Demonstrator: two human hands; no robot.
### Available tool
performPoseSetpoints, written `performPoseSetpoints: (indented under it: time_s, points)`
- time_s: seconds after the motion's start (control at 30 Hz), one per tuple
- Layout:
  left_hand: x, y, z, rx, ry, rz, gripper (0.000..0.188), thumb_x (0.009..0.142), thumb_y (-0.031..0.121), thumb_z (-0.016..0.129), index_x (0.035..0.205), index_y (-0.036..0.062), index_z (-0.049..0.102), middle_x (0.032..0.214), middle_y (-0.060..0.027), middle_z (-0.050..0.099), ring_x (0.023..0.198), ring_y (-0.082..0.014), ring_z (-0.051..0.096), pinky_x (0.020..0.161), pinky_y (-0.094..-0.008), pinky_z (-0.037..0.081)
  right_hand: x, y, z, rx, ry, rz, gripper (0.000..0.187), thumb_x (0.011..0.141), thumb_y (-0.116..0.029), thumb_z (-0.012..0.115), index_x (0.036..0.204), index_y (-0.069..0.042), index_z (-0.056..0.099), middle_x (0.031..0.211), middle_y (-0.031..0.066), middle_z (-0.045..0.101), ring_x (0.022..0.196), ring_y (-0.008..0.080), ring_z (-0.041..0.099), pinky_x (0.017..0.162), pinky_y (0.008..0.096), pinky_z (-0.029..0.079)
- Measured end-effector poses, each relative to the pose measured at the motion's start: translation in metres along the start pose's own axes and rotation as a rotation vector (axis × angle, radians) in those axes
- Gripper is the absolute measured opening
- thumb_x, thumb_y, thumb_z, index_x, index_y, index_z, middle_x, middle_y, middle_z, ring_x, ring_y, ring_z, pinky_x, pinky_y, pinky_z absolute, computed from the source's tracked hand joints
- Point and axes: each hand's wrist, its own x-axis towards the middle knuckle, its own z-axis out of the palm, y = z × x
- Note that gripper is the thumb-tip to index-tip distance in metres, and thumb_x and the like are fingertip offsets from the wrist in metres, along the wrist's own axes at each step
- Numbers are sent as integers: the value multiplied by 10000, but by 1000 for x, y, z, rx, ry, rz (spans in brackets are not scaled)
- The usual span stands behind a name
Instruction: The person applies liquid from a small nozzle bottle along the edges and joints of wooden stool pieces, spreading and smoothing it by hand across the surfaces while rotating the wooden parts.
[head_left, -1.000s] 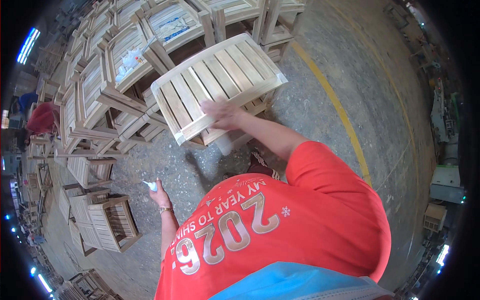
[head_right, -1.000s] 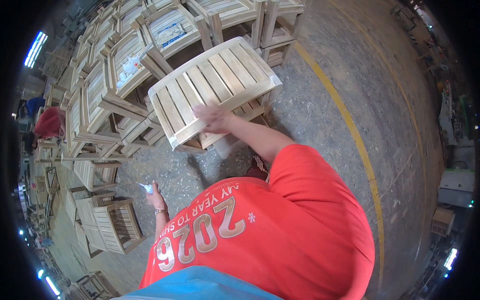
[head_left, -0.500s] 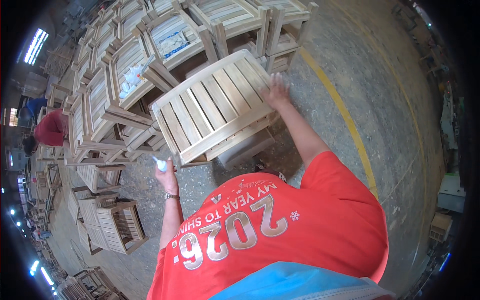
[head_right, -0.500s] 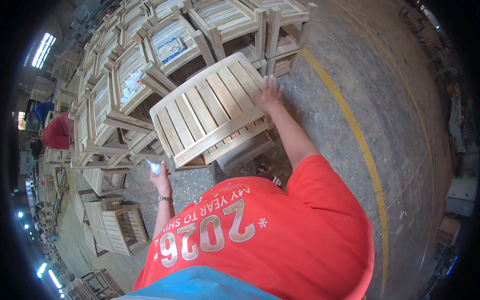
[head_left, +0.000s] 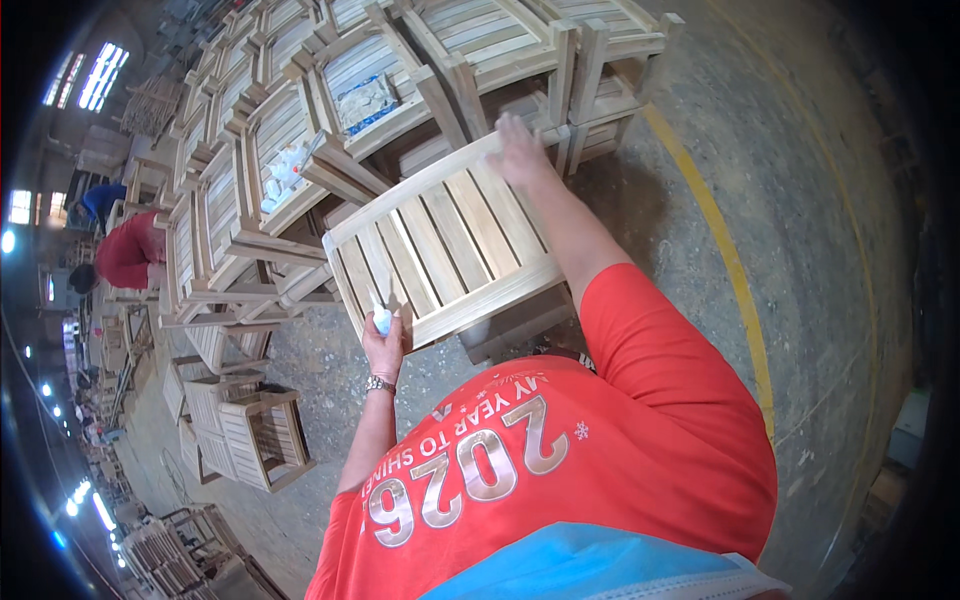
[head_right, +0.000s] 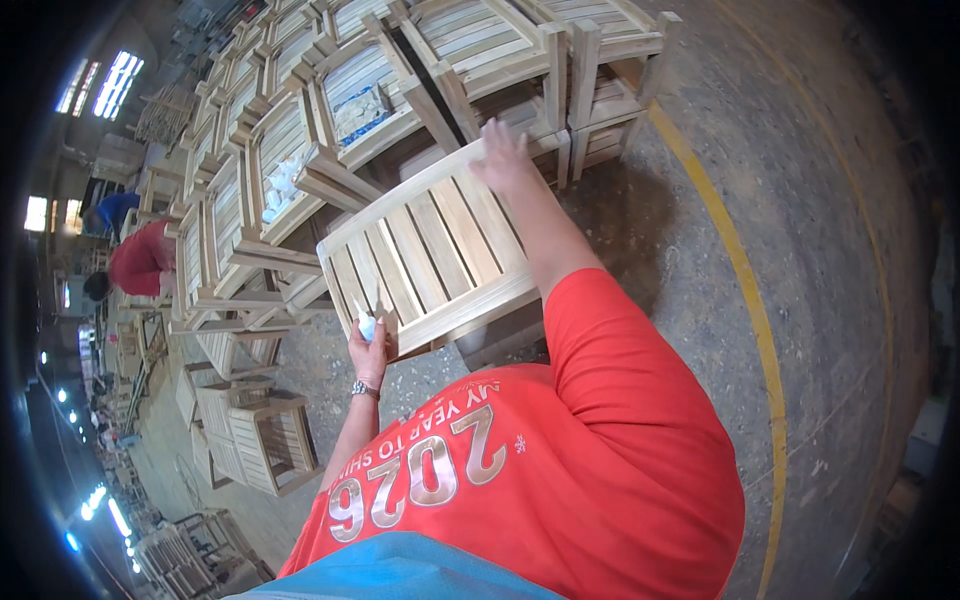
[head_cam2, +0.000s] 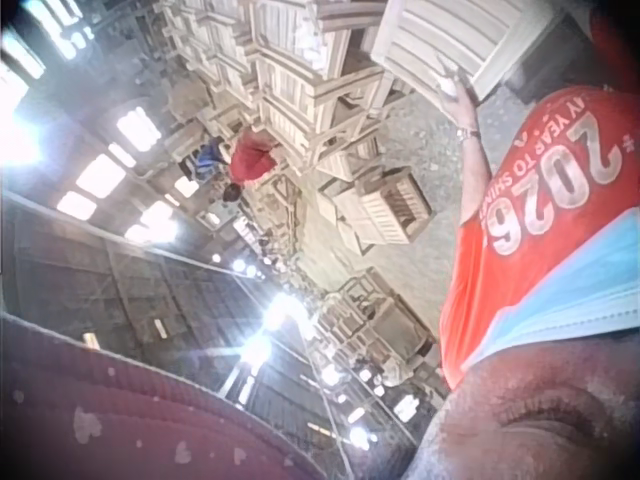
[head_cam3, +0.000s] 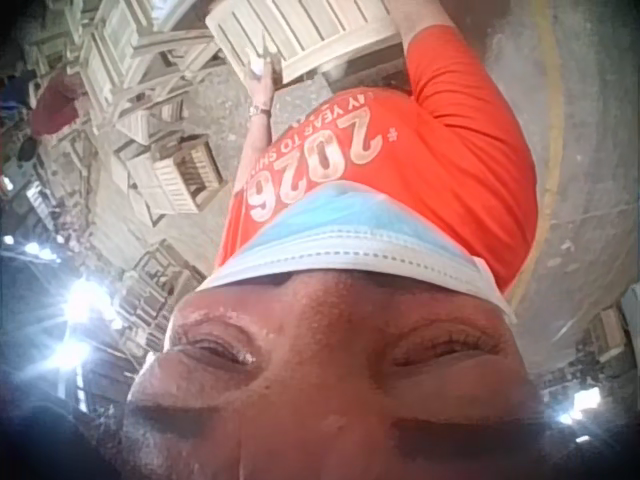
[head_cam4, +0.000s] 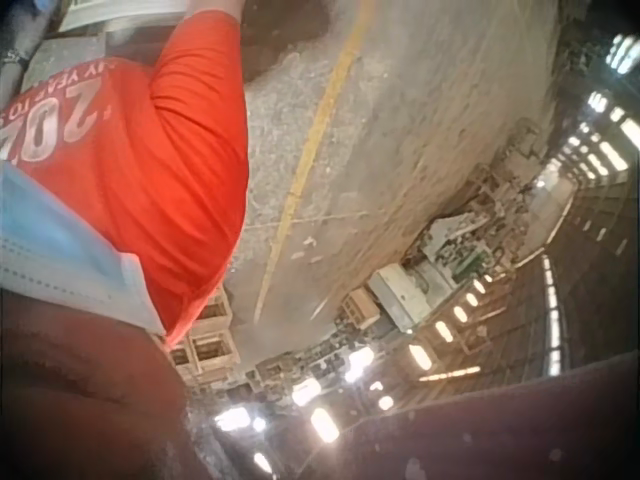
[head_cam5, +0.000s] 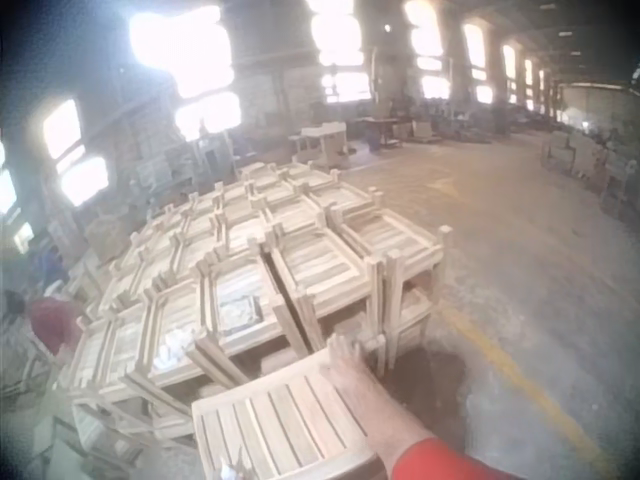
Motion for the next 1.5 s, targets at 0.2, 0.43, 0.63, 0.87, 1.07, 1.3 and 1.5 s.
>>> performPoseSetpoints:
  time_s: [0.2, 0.43, 0.63, 0.87, 1.07, 1.3, 1.5]
  points:
    - [1, -9, -3, -113, 72, -71, 262, 906, 254, 714, 927, 45, 557, 719, 19, 583, 587, -58, 544, 510, -245, 444, 24, -18, 7, 0, -3, 192, 914, 927, -589, 459, 1540, 15, 152, 1632, 181, 74, 1516, 311, 41, 1204, 550, 56]
    - [-14, -9, -10, -313, 223, -51, 192, 925, 196, 690, 951, 51, 567, 738, 3, 623, 611, -65, 573, 529, -229, 460, -21, -162, 43, -84, -170, -412, 979, 901, -644, 466, 1540, 22, 142, 1628, 198, 64, 1519, 295, 3, 1203, 546, 13]
    - [-69, -3, -23, -349, 268, -155, 231, 952, 230, 648, 1026, 37, 546, 762, -42, 636, 609, -112, 608, 558, -265, 521, -21, -274, 76, -24, -282, -636, 1012, 889, -685, 457, 1539, 23, 137, 1624, 187, 104, 1518, 283, 30, 1206, 552, 26]
    - [-120, -27, -54, -397, 398, -188, 214, 964, 213, 629, 1058, 36, 553, 796, -76, 668, 622, -124, 624, 559, -264, 518, -38, -340, 95, -33, -372, -854, 954, 901, -683, 439, 1464, 80, 330, 1586, 219, 223, 1511, 300, 73, 1197, 581, 34]
    - [-120, -36, -73, -439, 434, -239, 195, 962, 193, 635, 1050, 40, 551, 789, -73, 664, 603, -116, 618, 539, -257, 520, -100, -334, 73, -200, -716, -1224, 768, 937, -639, 407, 1352, -8, 546, 1524, 176, 377, 1491, 263, 183, 1196, 549, 99]
    - [-84, -11, -66, -387, 348, -112, 217, 970, 241, 623, 1040, 48, 552, 802, -70, 667, 601, -120, 615, 551, -264, 510, -27, -255, 77, -10, -255, -807, 739, 966, -520, 456, 1526, -71, 279, 1622, 125, 179, 1508, 252, 133, 1206, 537, 91]
    - [-73, 5, -52, -353, 248, -70, 226, 970, 248, 625, 1046, 48, 554, 792, -63, 660, 599, -119, 607, 553, -266, 509, 27, -97, 40, -95, -90, -426, 818, 922, -564, 490, 1537, -77, 257, 1621, 150, 161, 1512, 279, 102, 1193, 582, 81]
